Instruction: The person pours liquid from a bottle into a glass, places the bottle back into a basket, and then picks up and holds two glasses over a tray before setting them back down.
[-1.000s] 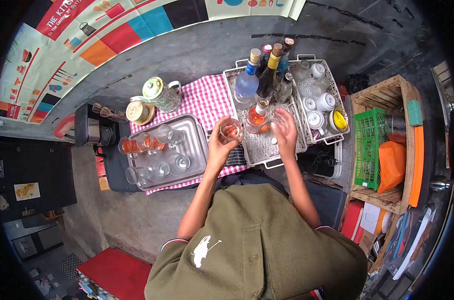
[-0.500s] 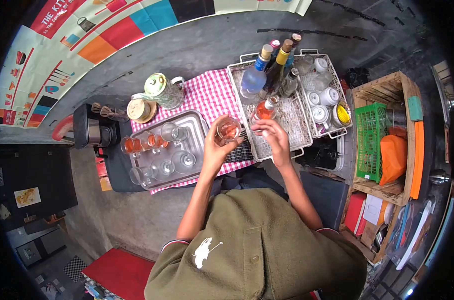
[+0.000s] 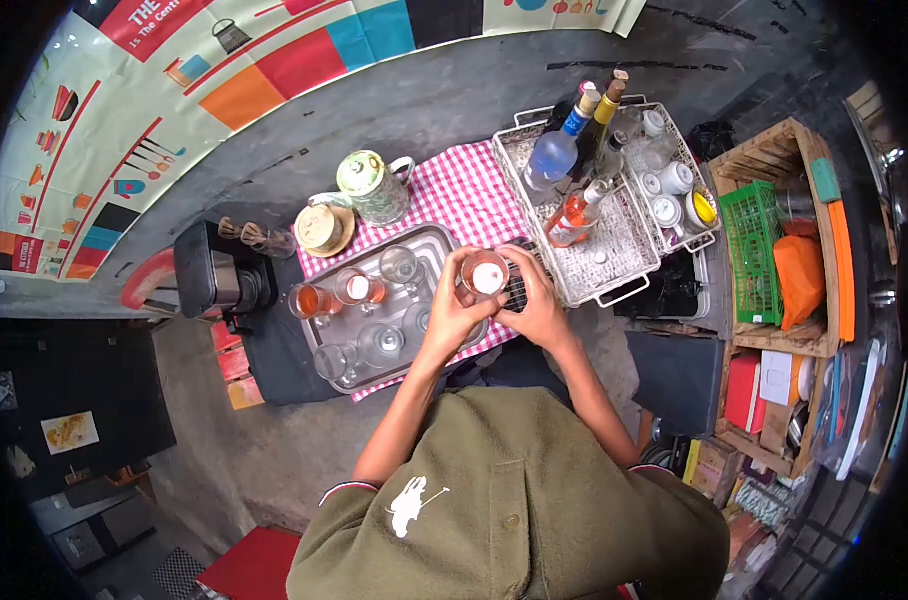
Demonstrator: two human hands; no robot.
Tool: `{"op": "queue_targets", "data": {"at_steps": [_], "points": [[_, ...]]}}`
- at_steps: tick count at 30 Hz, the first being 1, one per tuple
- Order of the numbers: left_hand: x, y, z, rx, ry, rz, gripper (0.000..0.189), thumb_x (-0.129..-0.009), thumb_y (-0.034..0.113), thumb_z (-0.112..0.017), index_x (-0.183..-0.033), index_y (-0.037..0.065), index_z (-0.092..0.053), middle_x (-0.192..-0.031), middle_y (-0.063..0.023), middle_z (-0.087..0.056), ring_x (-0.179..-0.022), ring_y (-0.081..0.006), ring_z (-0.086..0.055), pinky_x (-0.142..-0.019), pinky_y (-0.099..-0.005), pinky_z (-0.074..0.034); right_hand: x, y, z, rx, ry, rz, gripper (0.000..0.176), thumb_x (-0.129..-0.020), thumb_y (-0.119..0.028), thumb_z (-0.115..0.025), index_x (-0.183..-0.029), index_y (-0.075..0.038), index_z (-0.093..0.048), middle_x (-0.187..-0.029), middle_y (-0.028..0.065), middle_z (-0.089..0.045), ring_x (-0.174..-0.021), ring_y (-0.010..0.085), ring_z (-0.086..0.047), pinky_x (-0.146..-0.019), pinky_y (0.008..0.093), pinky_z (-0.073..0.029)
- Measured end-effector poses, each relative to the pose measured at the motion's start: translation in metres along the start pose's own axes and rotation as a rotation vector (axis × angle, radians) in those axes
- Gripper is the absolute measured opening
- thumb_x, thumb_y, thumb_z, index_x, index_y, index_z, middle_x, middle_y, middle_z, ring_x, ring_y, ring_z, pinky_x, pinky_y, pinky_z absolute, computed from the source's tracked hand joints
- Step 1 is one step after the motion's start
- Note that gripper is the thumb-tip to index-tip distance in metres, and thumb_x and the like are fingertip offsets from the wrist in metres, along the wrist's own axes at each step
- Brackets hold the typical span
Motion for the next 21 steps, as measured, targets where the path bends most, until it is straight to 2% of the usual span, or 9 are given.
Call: {"op": "queue_targets", "data": {"at_steps": [4,8,11,15,16,19,21], "points": [[0.012,0.000,0.022,0.021,-0.065,-0.004,0.075,-0.070,-0.011,-0.069,-0.137,0.004,-0.040,-0.129,-0.0096,-0.049,-0.118,-0.0188,-0.055,-0.093,-0.0319,-0.054,0.013,-0.008,-0.030,0.016,0.068,-0.025,0.078,-0.068,-0.012,-0.081,-0.137,-0.004,-0.047,-0.131,0.0172,-0.054,-0.126,0.0357,-0.052,-0.105,0.0452,-0.043],[0.025,0.004,0.036,0.035,-0.113,0.121,0.073,-0.071,-0.011,-0.069,-0.136,0.004,-0.041,-0.133,-0.0097,-0.048,-0.120,-0.0193,-0.055,-0.097,-0.0335,-0.052,0.025,-0.009,-0.052,0.032,0.123,-0.029,0.076,-0.069,-0.012,-0.082,-0.136,-0.003,-0.048,-0.128,0.0172,-0.057,-0.123,0.0357,-0.054,-0.102,0.0451,-0.046],[0.030,0.000,0.042,-0.014,-0.171,0.002,0.070,-0.075,-0.012,-0.065,-0.137,0.006,-0.037,-0.124,-0.0095,-0.052,-0.107,-0.0164,-0.061,-0.079,-0.0279,-0.057,0.034,-0.015,-0.062,0.013,0.173,-0.016,0.075,-0.069,-0.011,-0.082,-0.136,-0.003,-0.049,-0.128,0.0176,-0.057,-0.121,0.0354,-0.056,-0.101,0.0445,-0.047],[0.037,-0.009,0.046,-0.109,-0.205,-0.026,0.074,-0.072,-0.009,-0.068,-0.138,0.007,-0.037,-0.129,-0.0101,-0.049,-0.114,-0.0170,-0.057,-0.093,-0.0305,-0.053,0.043,-0.027,-0.070,-0.043,0.215,-0.070,0.071,-0.070,-0.007,-0.080,-0.135,-0.003,-0.050,-0.127,0.0186,-0.059,-0.120,0.0354,-0.058,-0.098,0.0435,-0.049],[0.041,-0.007,0.046,-0.105,-0.190,0.017,0.076,-0.071,-0.007,-0.071,-0.138,0.007,-0.038,-0.131,-0.0106,-0.049,-0.116,-0.0171,-0.056,-0.097,-0.0312,-0.050,0.046,-0.029,-0.071,-0.047,0.227,-0.071,0.070,-0.071,-0.006,-0.079,-0.134,-0.003,-0.051,-0.126,0.0190,-0.060,-0.119,0.0356,-0.060,-0.097,0.0429,-0.050],[0.043,-0.019,0.048,-0.155,-0.177,-0.085,0.077,-0.071,-0.006,-0.073,-0.138,0.007,-0.037,-0.128,-0.0106,-0.052,-0.116,-0.0168,-0.056,-0.095,-0.0311,-0.051,0.054,-0.023,-0.074,-0.037,0.230,-0.076,0.069,-0.071,-0.006,-0.079,-0.134,-0.002,-0.050,-0.125,0.0190,-0.061,-0.117,0.0357,-0.061,-0.097,0.0424,-0.050],[0.050,-0.019,0.046,-0.099,-0.208,0.021,0.077,-0.071,-0.004,-0.073,-0.138,0.007,-0.037,-0.135,-0.0119,-0.048,-0.122,-0.0180,-0.053,-0.099,-0.0322,-0.049,0.061,-0.019,-0.075,-0.036,0.236,-0.078,0.068,-0.071,-0.006,-0.079,-0.133,-0.002,-0.051,-0.125,0.0195,-0.061,-0.118,0.0360,-0.060,-0.098,0.0424,-0.050]]}}
Point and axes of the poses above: each hand's wrist, its own x-axis away from the middle knuckle, its own z-axis out of the back of the hand, y = z × x, the point moved 2 cm from there along -x, towards the middle knuckle
